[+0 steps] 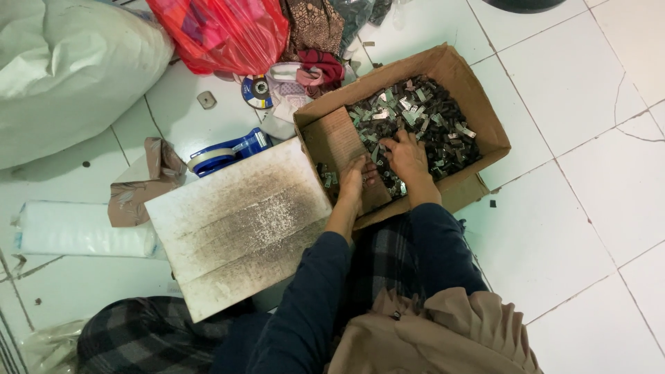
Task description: Sorting small metal components from a box and placing them into individual plastic bags on the floor.
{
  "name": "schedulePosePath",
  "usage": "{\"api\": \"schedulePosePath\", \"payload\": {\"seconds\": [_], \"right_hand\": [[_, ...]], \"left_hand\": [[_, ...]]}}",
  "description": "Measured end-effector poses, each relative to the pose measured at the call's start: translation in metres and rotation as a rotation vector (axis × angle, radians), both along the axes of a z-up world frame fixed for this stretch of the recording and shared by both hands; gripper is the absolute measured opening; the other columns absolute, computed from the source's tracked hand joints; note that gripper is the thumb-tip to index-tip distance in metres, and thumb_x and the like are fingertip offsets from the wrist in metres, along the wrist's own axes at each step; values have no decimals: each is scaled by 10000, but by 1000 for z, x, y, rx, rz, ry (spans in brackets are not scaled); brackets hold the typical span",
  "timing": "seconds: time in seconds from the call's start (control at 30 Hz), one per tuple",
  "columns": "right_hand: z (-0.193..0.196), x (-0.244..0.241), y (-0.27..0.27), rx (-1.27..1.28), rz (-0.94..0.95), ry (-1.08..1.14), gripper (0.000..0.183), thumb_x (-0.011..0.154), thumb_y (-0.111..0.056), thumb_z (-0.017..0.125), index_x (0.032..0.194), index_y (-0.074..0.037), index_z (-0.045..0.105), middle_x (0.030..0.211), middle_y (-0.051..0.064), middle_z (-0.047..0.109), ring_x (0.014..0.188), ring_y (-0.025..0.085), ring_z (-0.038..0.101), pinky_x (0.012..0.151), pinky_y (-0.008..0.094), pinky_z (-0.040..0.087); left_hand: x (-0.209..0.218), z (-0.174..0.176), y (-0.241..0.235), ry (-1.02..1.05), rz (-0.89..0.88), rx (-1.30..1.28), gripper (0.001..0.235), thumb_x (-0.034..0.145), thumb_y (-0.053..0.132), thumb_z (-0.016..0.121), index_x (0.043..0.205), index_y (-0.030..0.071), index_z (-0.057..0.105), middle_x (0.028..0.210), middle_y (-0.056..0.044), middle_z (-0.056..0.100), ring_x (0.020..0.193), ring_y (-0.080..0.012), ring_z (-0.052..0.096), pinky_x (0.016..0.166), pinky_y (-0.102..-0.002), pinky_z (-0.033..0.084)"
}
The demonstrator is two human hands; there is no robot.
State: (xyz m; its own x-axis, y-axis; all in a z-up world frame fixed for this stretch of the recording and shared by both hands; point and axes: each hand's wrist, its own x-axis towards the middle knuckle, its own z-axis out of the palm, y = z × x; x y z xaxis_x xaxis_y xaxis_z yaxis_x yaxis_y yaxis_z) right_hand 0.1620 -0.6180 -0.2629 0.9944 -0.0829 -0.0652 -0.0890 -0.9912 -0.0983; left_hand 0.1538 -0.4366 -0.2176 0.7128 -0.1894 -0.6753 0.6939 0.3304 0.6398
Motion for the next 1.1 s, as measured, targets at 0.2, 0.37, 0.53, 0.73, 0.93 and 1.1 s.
{"api": "schedulePosePath", "payload": {"seconds": [0.2,0.37,0.53,0.73,0.93,1.1], "right_hand": [[19,4,5,79,-103,105,356,925,-266,754,1239,-238,590,1290,55,518,1284,298,505,997,466,455],[0,1,-7,190,-179,8,238,901,-284,787,1048,-191,625,1154,53,570,1192,307,573,988,448,482],[9,-1,-3,436,-206,-236,184,867,-257,834,944,-156,702,1003,75,636,1078,312,640,939,413,517],[47,-8,10,667,-332,-236,139,855,-196,833,956,-138,757,921,99,715,945,313,716,793,406,571],[46,-9,7,816,-431,-239,155,833,-183,848,973,-224,795,903,35,764,872,182,743,720,315,582],[80,-15,23,1098,-285,-279,184,850,-35,822,1021,-101,801,829,104,761,686,147,721,608,250,584]], "left_hand": [[1,0,0,-1,2,20,367,984,350,625,1217,73,691,1016,-163,711,875,-230,692,715,-295,598],[0,0,-1,-8,-1,35,371,989,360,623,1224,82,696,1029,-154,713,892,-226,698,729,-295,605],[1,2,-1,-9,3,58,367,986,355,620,1213,78,700,1013,-159,724,882,-225,710,726,-300,615],[0,4,-2,-6,7,58,380,979,356,623,1208,62,695,1026,-162,710,909,-229,697,728,-291,608],[-1,2,-1,-4,-8,72,387,972,363,638,1205,60,694,1041,-171,721,916,-235,710,729,-300,620],[2,1,-5,30,123,-84,505,1000,363,611,1343,-7,590,1231,-267,661,1115,-339,666,961,-446,569]]}}
